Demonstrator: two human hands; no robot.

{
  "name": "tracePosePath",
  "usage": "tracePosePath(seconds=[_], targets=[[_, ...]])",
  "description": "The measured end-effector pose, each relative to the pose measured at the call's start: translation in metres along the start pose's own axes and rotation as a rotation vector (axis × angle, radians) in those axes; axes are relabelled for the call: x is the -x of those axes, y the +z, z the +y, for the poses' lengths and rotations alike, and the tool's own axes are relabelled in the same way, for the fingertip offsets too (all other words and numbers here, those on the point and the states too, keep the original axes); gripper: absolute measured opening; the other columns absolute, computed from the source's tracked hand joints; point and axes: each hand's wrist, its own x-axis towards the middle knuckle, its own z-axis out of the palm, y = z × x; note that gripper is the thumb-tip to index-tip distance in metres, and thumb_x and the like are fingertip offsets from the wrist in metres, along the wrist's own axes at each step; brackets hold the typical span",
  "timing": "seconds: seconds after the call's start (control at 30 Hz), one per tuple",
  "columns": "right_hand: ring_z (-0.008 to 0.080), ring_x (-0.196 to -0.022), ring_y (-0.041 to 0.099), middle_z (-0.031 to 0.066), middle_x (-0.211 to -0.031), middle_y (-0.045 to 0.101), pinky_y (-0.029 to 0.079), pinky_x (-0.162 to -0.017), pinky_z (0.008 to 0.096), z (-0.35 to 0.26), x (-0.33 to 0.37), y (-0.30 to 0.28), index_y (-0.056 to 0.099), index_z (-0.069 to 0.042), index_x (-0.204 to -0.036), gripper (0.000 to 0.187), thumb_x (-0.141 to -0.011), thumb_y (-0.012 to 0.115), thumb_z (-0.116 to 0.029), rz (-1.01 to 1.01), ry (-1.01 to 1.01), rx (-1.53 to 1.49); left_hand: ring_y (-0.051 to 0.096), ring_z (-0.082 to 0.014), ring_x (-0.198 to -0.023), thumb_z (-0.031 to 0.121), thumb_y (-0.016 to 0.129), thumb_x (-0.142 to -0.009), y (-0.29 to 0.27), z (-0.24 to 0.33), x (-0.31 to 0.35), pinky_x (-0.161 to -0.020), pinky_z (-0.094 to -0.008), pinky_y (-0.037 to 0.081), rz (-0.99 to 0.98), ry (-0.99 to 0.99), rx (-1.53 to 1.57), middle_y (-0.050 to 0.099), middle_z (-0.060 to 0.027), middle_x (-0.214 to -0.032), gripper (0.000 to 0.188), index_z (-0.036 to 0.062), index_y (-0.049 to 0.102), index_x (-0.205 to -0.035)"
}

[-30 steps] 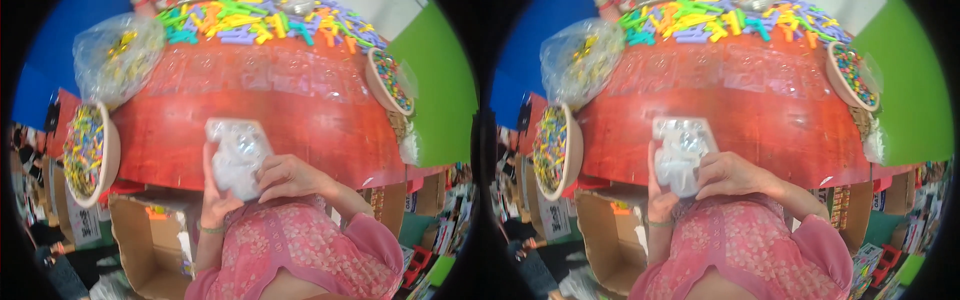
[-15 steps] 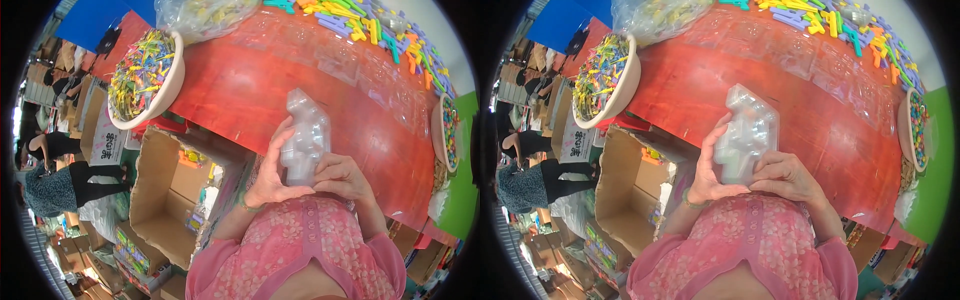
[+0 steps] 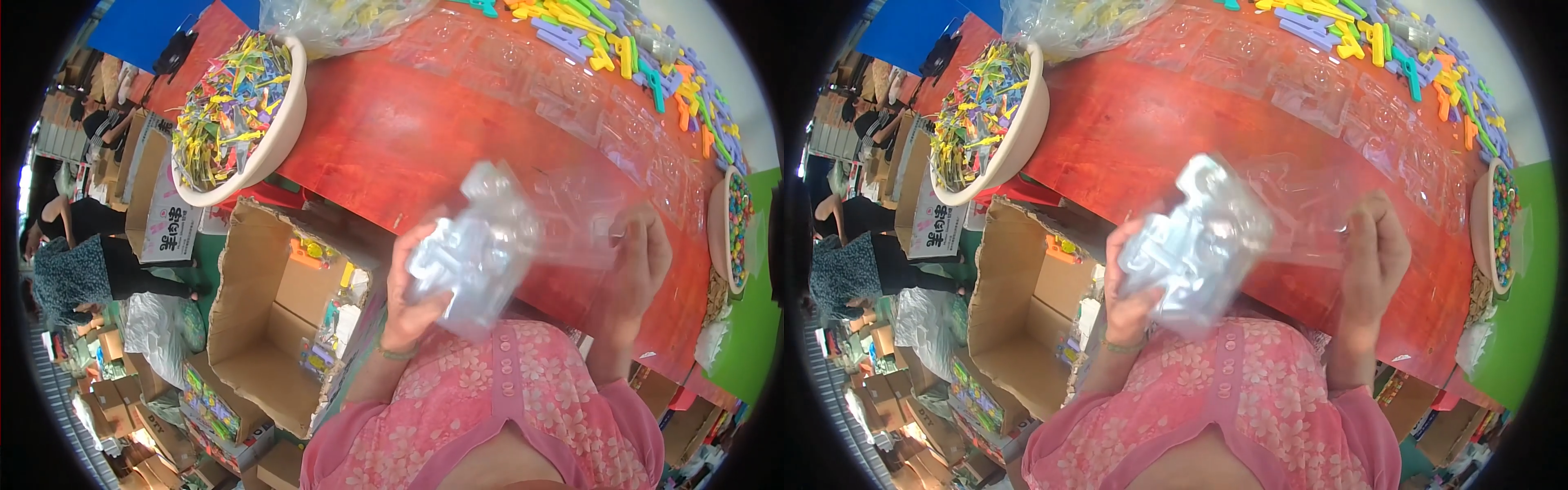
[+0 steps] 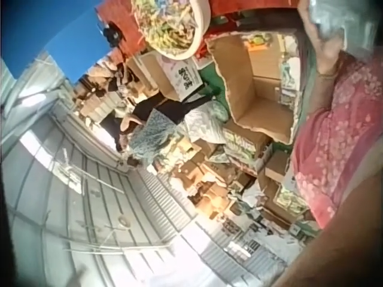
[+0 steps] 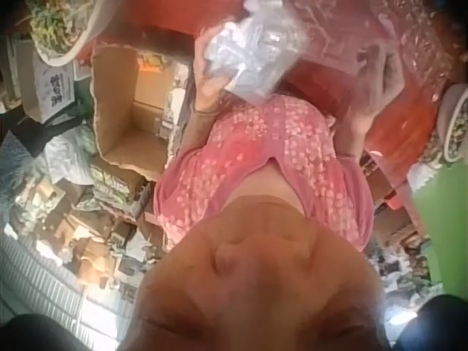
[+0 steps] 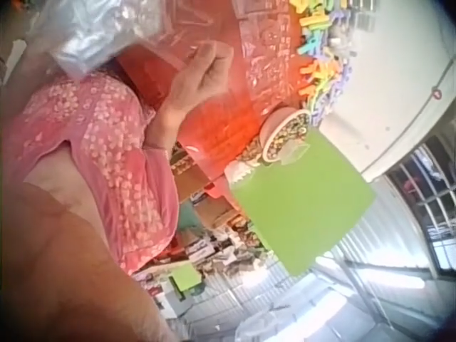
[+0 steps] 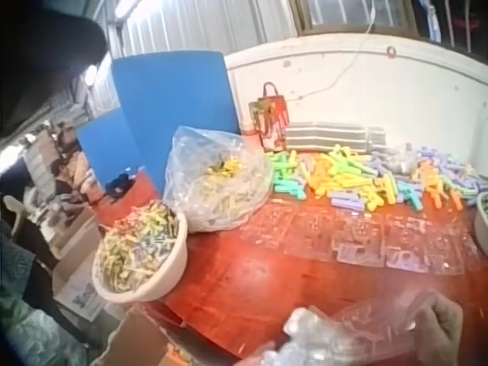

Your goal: Separating and stacking clear plastic toy molds on a workbench in a factory setting.

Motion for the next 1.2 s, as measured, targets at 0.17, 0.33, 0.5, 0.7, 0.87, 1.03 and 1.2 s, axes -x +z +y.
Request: tracePosePath(seconds=[0.17, 0.33, 0.5, 0.7, 0.87, 1.03, 1.2], targets=[[0.0057, -0.064, 0.043, -0.0017, -0.076, 0.05, 0.035, -0.059, 0.022, 0.002, -0.046, 0.01, 0.058, -0.003, -0.085, 0.02, -0.098, 0.048, -0.015, -0.06, 0.096, -0.175, 0.046, -0.0326, -0.125, 0.011, 0.068, -0.059, -0.024, 0.014, 0.012, -0.105, -0.0433, 0.038, 0.155, -0.109, 0.205, 0.042, -0.0223, -0.138, 0.08, 0.0046, 0.038, -0.133], [0.0066, -0.066, 0.049, -0.001, -0.079, 0.055, 0.041, -0.058, 0.0222, -0.008, -0.089, 0.041, 0.063, -0.002, -0.091, 0.022, -0.098, 0.051, -0.019, 0.082, 0.054, -0.304, 0.049, -0.0366, -0.119, 0.021, 0.06, -0.055, -0.061, 0.044, 0.035, -0.102, -0.0461, 0.042, 0.462, 0.004, 0.246, 0.049, -0.0206, -0.127, 0.078, 0.0073, 0.041, -0.13], [0.0209, -0.067, 0.056, 0.0049, -0.08, 0.058, 0.048, -0.062, 0.0342, 0.016, -0.066, 0.163, 0.061, -0.002, -0.087, 0.011, -0.091, 0.057, -0.013, -0.399, -0.72, 0.32, 0.048, -0.0362, -0.119, 0.025, 0.061, -0.056, -0.079, 0.044, 0.057, -0.102, -0.0478, 0.042, 0.567, 0.021, 0.396, 0.047, -0.0179, -0.129, 0.08, 0.0088, 0.041, -0.132], [0.0288, -0.082, 0.058, 0.0116, -0.086, 0.055, 0.05, -0.067, 0.0408, 0.084, -0.052, 0.269, 0.056, -0.003, -0.083, 0.014, -0.085, 0.062, -0.016, -0.586, -0.915, 0.621, 0.046, -0.0378, -0.122, 0.032, 0.065, -0.059, -0.114, 0.023, 0.086, -0.101, -0.0521, 0.042, 0.515, 0.08, 0.507, 0.045, -0.018, -0.132, 0.084, 0.0106, 0.04, -0.135], [0.0296, -0.088, 0.058, 0.0126, -0.089, 0.055, 0.052, -0.068, 0.0405, 0.102, -0.049, 0.308, 0.058, -0.002, -0.085, 0.016, -0.085, 0.062, -0.017, -0.691, -0.763, 0.765, 0.046, -0.0397, -0.123, 0.026, 0.072, -0.056, -0.124, 0.012, 0.092, -0.104, -0.0532, 0.041, 0.43, 0.101, 0.624, 0.045, -0.0189, -0.133, 0.089, 0.0109, 0.038, -0.137], [0.0308, -0.091, 0.058, 0.0146, -0.092, 0.056, 0.052, -0.071, 0.0419, 0.1, -0.045, 0.33, 0.059, 0.0, -0.084, 0.021, -0.084, 0.064, -0.02, -0.664, -0.683, 0.711, 0.047, -0.0379, -0.123, 0.023, 0.076, -0.055, -0.135, 0.0, 0.1, -0.104, -0.0533, 0.041, 0.375, 0.064, 0.621, 0.047, -0.0179, -0.133, 0.09, 0.0098, 0.039, -0.136], [0.0317, -0.093, 0.058, 0.0144, -0.092, 0.057, 0.052, -0.076, 0.0424, 0.092, -0.041, 0.339, 0.061, 0.0, -0.085, 0.024, -0.084, 0.066, -0.023, -0.668, -0.605, 0.694, 0.049, -0.0341, -0.122, 0.035, 0.08, -0.061, -0.118, -0.008, 0.095, -0.103, -0.0522, 0.043, 0.467, 0.108, 0.588, 0.049, -0.0146, -0.131, 0.089, 0.0073, 0.038, -0.135]])
